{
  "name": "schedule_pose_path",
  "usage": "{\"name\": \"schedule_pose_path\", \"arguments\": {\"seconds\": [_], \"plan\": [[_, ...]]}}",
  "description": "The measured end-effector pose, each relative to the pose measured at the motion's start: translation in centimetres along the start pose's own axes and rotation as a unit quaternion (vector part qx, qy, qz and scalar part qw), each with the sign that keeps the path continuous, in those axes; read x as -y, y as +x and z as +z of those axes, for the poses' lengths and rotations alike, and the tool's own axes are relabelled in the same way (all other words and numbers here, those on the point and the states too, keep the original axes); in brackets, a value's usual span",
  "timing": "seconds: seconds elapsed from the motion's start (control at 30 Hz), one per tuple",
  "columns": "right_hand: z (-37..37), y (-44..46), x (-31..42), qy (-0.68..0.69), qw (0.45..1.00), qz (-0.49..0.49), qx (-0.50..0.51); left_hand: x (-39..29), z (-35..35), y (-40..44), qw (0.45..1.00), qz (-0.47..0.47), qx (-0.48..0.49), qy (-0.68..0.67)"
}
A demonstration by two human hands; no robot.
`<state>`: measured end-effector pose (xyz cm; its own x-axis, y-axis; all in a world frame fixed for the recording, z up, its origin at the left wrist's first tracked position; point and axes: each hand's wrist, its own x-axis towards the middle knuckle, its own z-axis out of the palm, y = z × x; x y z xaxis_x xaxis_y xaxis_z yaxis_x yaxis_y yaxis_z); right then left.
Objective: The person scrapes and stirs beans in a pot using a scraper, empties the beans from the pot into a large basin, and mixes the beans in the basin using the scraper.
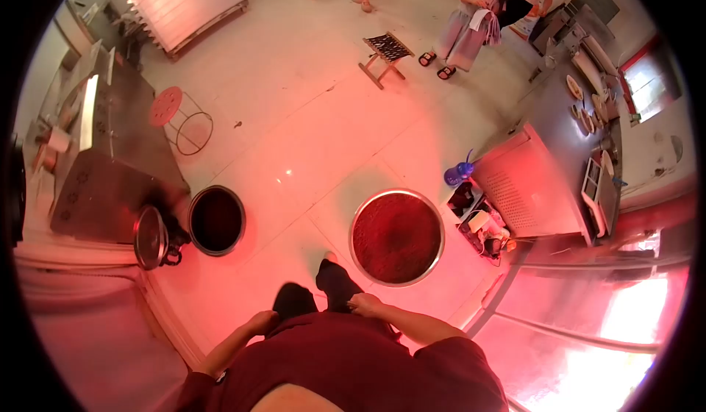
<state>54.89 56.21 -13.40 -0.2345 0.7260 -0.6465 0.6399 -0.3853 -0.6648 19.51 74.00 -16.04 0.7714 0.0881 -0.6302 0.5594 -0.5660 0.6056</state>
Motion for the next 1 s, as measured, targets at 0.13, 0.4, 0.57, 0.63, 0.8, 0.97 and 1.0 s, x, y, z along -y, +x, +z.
{"name": "schedule_pose_path", "arguments": {"seconds": [0.13, 0.4, 0.57, 0.63, 0.8, 0.97, 1.0], "plan": [[-6.9, 1.4, -1.9, 0.176, 0.978, 0.104, -0.041, -1.7, -12.6, 5.8, 0.99, 0.011, -0.112, -0.087], [-20.4, 10.9, -3.6, 0.322, 0.928, 0.126, -0.141, -0.1, -35.8, 14.8, 0.895, 0.003, 0.118, -0.431], [-33.0, 18.0, -2.7, 0.243, 0.939, 0.163, -0.18, 4.1, -51.8, 26.2, 0.901, -0.06, 0.244, -0.354], [-36.7, 19.4, -1.6, 0.442, 0.857, 0.148, -0.22, 5.5, -57.5, 26.6, 0.943, -0.049, 0.226, -0.238], [-46.1, 17.3, -0.9, 0.643, 0.758, 0.105, 0.024, 5.7, -68.2, 34.8, 0.954, -0.023, 0.253, -0.158], [-54.4, 24.1, -6.4, 0.803, 0.58, 0.136, 0.001, 7.2, -76.4, 45.6, 0.953, -0.069, 0.273, -0.111], [-57.9, 25.4, -8.9, 0.786, 0.606, 0.116, 0.031, 8.5, -77.1, 48.2, 0.96, -0.033, 0.269, -0.072]]}}
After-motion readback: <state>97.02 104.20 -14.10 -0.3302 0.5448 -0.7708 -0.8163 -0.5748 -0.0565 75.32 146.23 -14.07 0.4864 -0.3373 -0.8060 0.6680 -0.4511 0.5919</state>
